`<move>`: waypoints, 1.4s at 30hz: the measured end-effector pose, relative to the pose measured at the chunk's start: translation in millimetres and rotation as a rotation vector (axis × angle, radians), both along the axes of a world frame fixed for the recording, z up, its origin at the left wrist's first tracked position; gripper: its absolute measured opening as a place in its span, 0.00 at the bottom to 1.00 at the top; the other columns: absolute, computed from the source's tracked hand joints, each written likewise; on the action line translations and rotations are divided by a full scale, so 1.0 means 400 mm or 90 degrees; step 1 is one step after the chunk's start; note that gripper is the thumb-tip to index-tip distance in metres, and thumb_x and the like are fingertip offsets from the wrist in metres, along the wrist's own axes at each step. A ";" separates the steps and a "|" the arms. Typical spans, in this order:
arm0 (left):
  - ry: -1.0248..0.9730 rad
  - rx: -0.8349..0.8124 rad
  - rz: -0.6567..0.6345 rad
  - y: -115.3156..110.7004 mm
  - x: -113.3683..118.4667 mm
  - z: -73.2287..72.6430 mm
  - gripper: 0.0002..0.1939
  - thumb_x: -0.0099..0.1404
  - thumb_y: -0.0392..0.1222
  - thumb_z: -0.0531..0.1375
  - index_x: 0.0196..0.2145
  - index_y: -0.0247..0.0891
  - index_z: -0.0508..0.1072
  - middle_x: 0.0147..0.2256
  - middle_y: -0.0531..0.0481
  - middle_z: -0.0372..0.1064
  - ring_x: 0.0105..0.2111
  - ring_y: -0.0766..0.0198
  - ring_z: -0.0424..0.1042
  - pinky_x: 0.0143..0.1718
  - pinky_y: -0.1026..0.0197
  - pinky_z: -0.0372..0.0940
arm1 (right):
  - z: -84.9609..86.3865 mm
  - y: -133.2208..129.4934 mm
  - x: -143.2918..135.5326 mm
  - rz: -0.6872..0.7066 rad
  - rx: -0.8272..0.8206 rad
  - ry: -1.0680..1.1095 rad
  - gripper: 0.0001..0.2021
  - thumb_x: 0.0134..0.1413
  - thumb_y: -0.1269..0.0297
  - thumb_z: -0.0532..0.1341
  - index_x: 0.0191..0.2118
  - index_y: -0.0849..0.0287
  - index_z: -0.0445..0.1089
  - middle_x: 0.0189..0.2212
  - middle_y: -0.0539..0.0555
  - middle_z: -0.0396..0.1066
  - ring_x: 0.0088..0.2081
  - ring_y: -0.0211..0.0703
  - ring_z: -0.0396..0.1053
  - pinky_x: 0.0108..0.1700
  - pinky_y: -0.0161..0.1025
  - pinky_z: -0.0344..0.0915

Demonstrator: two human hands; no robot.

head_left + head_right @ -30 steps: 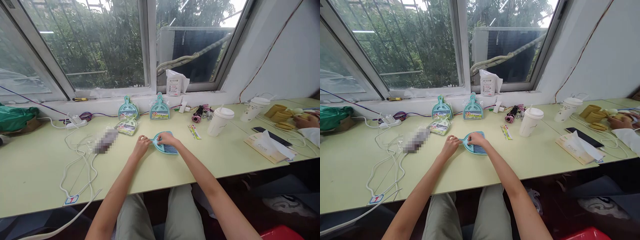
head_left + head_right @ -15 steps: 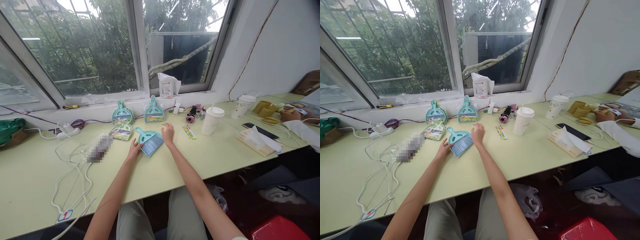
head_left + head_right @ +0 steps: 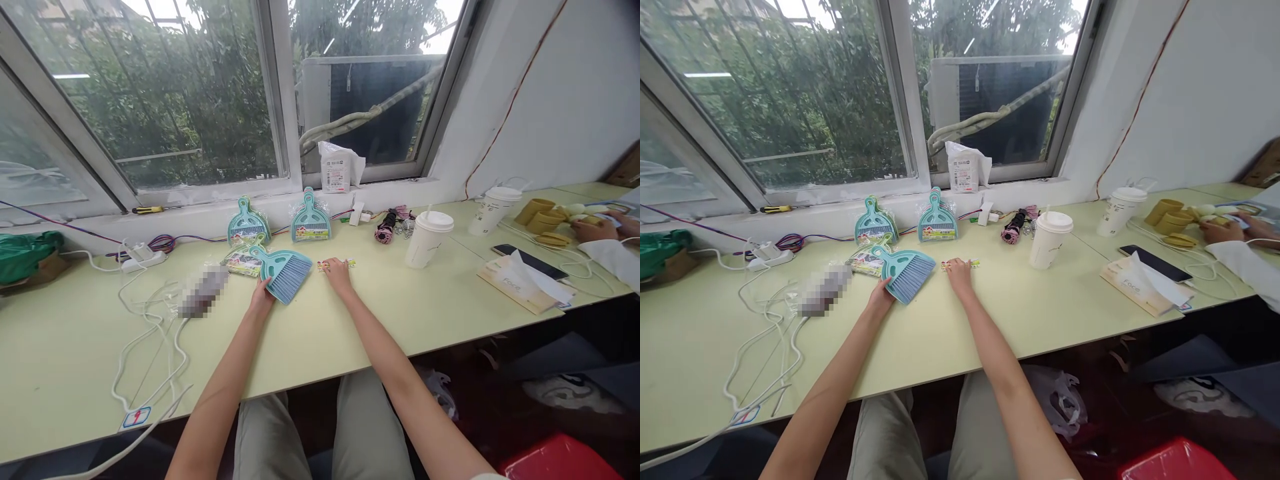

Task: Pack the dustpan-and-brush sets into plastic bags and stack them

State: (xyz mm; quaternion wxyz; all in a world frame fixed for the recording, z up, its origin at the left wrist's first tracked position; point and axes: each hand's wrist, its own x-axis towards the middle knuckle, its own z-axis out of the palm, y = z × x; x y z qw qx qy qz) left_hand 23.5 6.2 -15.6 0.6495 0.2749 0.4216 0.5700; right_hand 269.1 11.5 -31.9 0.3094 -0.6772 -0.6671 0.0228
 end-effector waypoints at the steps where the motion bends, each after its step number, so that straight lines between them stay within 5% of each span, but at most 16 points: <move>1: -0.002 -0.004 0.005 0.007 0.001 -0.001 0.22 0.60 0.34 0.57 0.52 0.46 0.65 0.43 0.48 0.70 0.36 0.65 0.72 0.37 0.61 0.69 | -0.003 -0.002 -0.010 -0.018 -0.005 0.006 0.12 0.58 0.70 0.53 0.44 0.59 0.71 0.51 0.59 0.68 0.54 0.48 0.62 0.61 0.56 0.38; 6: 0.014 -0.029 0.012 0.062 0.010 0.003 0.17 0.60 0.35 0.58 0.48 0.45 0.67 0.38 0.49 0.70 0.31 0.67 0.71 0.34 0.62 0.69 | -0.012 0.000 -0.016 0.002 -0.069 0.085 0.13 0.56 0.75 0.52 0.39 0.59 0.74 0.53 0.58 0.68 0.58 0.49 0.59 0.61 0.54 0.40; 13: -0.007 0.006 0.037 0.092 0.015 -0.003 0.16 0.60 0.31 0.57 0.46 0.42 0.68 0.37 0.49 0.68 0.29 0.70 0.70 0.32 0.66 0.68 | -0.024 0.007 -0.017 -0.091 -0.071 0.054 0.23 0.57 0.61 0.57 0.57 0.64 0.63 0.62 0.67 0.53 0.65 0.56 0.45 0.63 0.56 0.32; 16: 0.014 0.009 0.028 0.087 0.011 -0.007 0.17 0.60 0.31 0.58 0.46 0.43 0.67 0.37 0.49 0.68 0.29 0.70 0.70 0.31 0.66 0.68 | -0.014 0.006 -0.006 -0.056 -0.074 0.084 0.18 0.59 0.65 0.53 0.53 0.63 0.67 0.59 0.65 0.60 0.63 0.52 0.51 0.63 0.55 0.31; 20: 0.049 0.011 -0.014 0.078 0.027 -0.011 0.17 0.60 0.34 0.60 0.47 0.43 0.67 0.39 0.49 0.69 0.30 0.70 0.71 0.33 0.66 0.68 | 0.029 0.002 -0.013 -0.066 -0.004 0.252 0.22 0.62 0.58 0.49 0.58 0.60 0.62 0.58 0.61 0.62 0.60 0.48 0.57 0.63 0.50 0.42; 23: 0.053 0.009 -0.061 0.067 0.055 -0.015 0.16 0.60 0.40 0.61 0.46 0.41 0.67 0.41 0.47 0.70 0.34 0.66 0.72 0.36 0.63 0.69 | 0.051 -0.014 -0.056 0.025 0.041 0.250 0.25 0.62 0.53 0.48 0.63 0.53 0.54 0.63 0.56 0.54 0.65 0.46 0.47 0.63 0.53 0.40; 27: 0.037 0.070 -0.141 0.052 0.079 -0.021 0.20 0.57 0.46 0.64 0.46 0.39 0.67 0.44 0.44 0.71 0.39 0.61 0.73 0.38 0.60 0.70 | 0.040 -0.051 -0.134 0.184 -0.081 0.073 0.28 0.60 0.51 0.51 0.64 0.48 0.49 0.67 0.52 0.36 0.68 0.51 0.29 0.60 0.68 0.24; 32: 0.084 0.105 -0.133 0.051 0.073 -0.029 0.27 0.46 0.36 0.69 0.45 0.39 0.67 0.44 0.44 0.71 0.40 0.58 0.73 0.40 0.58 0.70 | 0.026 -0.067 -0.165 0.182 -0.157 0.046 0.30 0.60 0.48 0.49 0.65 0.46 0.44 0.68 0.51 0.27 0.67 0.52 0.20 0.58 0.71 0.24; 37: 0.068 0.138 -0.107 0.053 0.072 -0.022 0.28 0.44 0.36 0.69 0.44 0.42 0.66 0.42 0.45 0.71 0.43 0.54 0.72 0.44 0.54 0.68 | 0.020 -0.041 -0.153 0.064 0.001 0.315 0.41 0.54 0.53 0.58 0.67 0.54 0.36 0.68 0.58 0.25 0.68 0.52 0.25 0.63 0.64 0.31; 39: 0.063 0.149 -0.119 0.047 0.077 -0.014 0.29 0.44 0.37 0.69 0.44 0.42 0.66 0.43 0.45 0.70 0.44 0.53 0.72 0.45 0.52 0.68 | 0.012 -0.028 -0.148 0.013 0.044 0.530 0.43 0.49 0.53 0.62 0.66 0.58 0.40 0.67 0.62 0.35 0.67 0.52 0.36 0.64 0.57 0.42; 42: 0.069 0.147 -0.151 0.029 0.089 0.000 0.31 0.43 0.38 0.70 0.45 0.42 0.65 0.42 0.46 0.70 0.43 0.54 0.72 0.46 0.52 0.67 | -0.005 -0.010 -0.140 0.090 -0.028 0.860 0.37 0.40 0.55 0.67 0.58 0.57 0.55 0.57 0.62 0.62 0.57 0.53 0.62 0.56 0.51 0.62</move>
